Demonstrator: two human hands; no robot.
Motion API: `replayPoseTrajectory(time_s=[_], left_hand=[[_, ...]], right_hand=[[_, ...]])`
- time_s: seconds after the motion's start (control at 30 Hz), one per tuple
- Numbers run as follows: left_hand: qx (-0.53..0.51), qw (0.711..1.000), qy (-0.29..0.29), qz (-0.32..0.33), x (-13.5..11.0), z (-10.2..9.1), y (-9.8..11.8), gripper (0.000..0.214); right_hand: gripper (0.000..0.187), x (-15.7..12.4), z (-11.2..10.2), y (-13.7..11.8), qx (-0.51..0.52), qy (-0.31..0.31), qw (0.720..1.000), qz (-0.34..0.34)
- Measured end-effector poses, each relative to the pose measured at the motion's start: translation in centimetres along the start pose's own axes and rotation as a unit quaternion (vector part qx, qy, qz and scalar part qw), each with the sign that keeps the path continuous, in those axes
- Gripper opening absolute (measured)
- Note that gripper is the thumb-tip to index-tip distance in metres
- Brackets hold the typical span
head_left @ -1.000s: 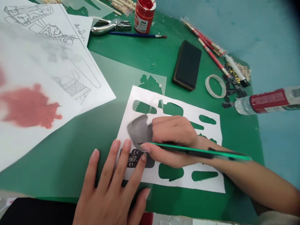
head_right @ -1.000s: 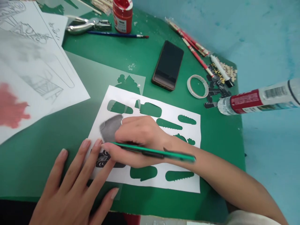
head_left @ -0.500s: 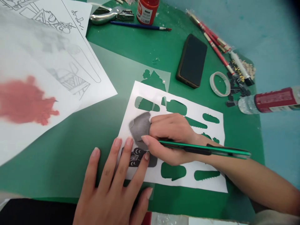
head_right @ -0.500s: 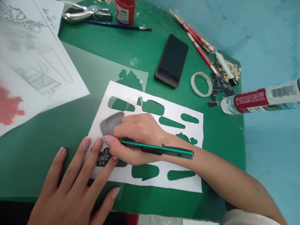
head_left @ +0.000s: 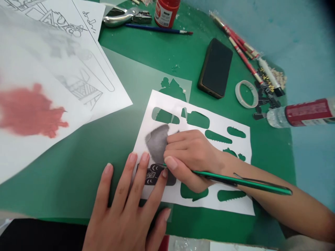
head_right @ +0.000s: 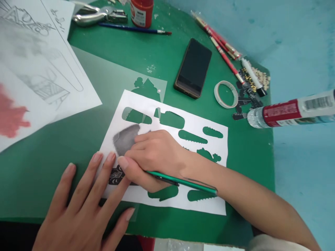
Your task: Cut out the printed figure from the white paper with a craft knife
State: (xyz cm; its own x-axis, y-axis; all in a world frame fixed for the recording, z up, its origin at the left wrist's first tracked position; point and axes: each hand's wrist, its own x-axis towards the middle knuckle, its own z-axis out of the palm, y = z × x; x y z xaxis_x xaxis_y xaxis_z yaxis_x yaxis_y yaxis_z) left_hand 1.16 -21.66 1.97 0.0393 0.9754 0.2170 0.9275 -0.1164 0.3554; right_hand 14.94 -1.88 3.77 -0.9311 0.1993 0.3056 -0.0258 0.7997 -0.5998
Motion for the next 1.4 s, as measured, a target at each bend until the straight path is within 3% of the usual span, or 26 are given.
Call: replayPoseTrajectory(time_s=[0.5, 0.8, 1.4], left_hand=[[0.003, 0.999, 0.038, -0.004, -0.23, 0.41, 0.1, 0.057], [-0.001, 1.0, 0.006, -0.023, -0.17, -0.04, 0.27, 0.056], [0.0, 1.0, 0.008, -0.019, -0.09, -0.16, 0.31, 0.056]], right_hand=[[0.041, 0.08, 0.34, -0.06, -0.041, 0.005, 0.999, -0.002], [0.041, 0.03, 0.42, -0.1, -0.048, 0.004, 0.999, -0.007], [0.04, -0.24, 0.15, 0.23, -0.077, -0.023, 0.997, -0.016]])
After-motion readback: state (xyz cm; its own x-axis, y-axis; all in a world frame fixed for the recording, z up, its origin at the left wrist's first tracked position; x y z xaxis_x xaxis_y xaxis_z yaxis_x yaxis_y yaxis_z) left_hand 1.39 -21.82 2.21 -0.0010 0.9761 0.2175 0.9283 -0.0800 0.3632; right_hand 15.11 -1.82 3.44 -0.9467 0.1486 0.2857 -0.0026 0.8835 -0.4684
